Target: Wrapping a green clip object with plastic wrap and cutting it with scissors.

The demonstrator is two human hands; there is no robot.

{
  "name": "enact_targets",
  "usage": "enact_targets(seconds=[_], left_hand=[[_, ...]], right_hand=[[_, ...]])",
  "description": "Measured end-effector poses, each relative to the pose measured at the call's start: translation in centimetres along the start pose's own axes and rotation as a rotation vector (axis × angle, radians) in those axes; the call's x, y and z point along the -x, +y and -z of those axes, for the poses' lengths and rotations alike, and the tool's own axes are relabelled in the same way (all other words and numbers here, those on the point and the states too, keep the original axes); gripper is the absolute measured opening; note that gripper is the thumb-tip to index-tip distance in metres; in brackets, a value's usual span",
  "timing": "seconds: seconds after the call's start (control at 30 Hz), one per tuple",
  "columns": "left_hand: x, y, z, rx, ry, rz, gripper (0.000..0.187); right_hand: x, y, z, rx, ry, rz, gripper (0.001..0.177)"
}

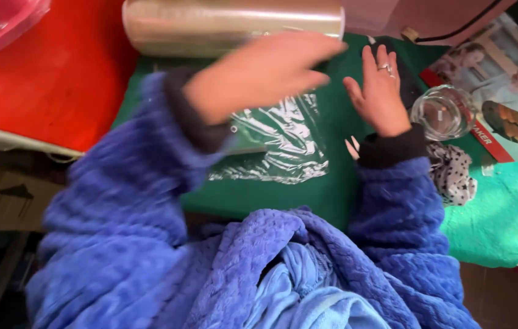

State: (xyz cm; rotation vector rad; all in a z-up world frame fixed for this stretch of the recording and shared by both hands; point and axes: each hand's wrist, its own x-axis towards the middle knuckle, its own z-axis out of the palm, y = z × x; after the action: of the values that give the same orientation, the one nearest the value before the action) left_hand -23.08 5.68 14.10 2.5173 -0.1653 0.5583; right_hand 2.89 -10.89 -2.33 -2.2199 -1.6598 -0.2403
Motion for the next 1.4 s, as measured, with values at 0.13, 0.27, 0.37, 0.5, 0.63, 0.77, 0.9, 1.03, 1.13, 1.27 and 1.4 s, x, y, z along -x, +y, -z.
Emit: enact_targets(seconds=[0.13,0.27,0.37,0.5,0.63,0.77,0.9,1.03,1.13,1.27,1.4], left_hand=[[12.1,0.2,5.2,-0.18,0.118,0.143,0.046],[22.8,-0.6,2.9,-0.238,0.32,0.483,0.04],[28.1,-0.5,-1.2,-0.293,0.403,0.643,0.035],[32.0,0.3,-6.3,-0.406,0.396,0.675,0.034],[32.9,1.4,-8.2,-0.425,0.318,0.663,0.047],[33.1,1.8,-8.5,-0.409,0.204,0.686,0.066],[33.5,1.6,-9.1,-0.422,0.144,0.692,0.07],[34.0,1.6,-9.1,-0.416,0.147,0.692,0.07],[34.3,1.8,-8.9,-0.409,0.148,0.689,0.069],[35.1,1.8,-8.7,-0.424,0.163,0.692,0.066],[35.7,2.1,-8.6,-0.439,0.164,0.705,0.066]], right_hand=[[2.1,-5.8,5.3,-0.197,-0.051,0.1,0.074],[4.8,-9.5,6.3,-0.281,-0.142,0.157,0.075],[6.7,-11.9,5.9,-0.274,-0.207,0.19,0.071],[9.9,-14.7,5.0,-0.38,-0.287,0.242,0.066],[12.2,-15.2,3.3,-0.337,-0.32,0.244,0.067],[13.6,-15.5,2.3,-0.223,-0.362,0.249,0.069],[13.8,-15.9,2.3,-0.173,-0.439,0.207,0.07],[14.1,-15.5,2.3,-0.182,-0.448,0.201,0.072],[14.0,-15.3,2.3,-0.186,-0.453,0.2,0.072],[14.1,-14.9,2.4,-0.196,-0.457,0.193,0.072],[14.0,-14.9,3.2,-0.188,-0.481,0.172,0.07]])
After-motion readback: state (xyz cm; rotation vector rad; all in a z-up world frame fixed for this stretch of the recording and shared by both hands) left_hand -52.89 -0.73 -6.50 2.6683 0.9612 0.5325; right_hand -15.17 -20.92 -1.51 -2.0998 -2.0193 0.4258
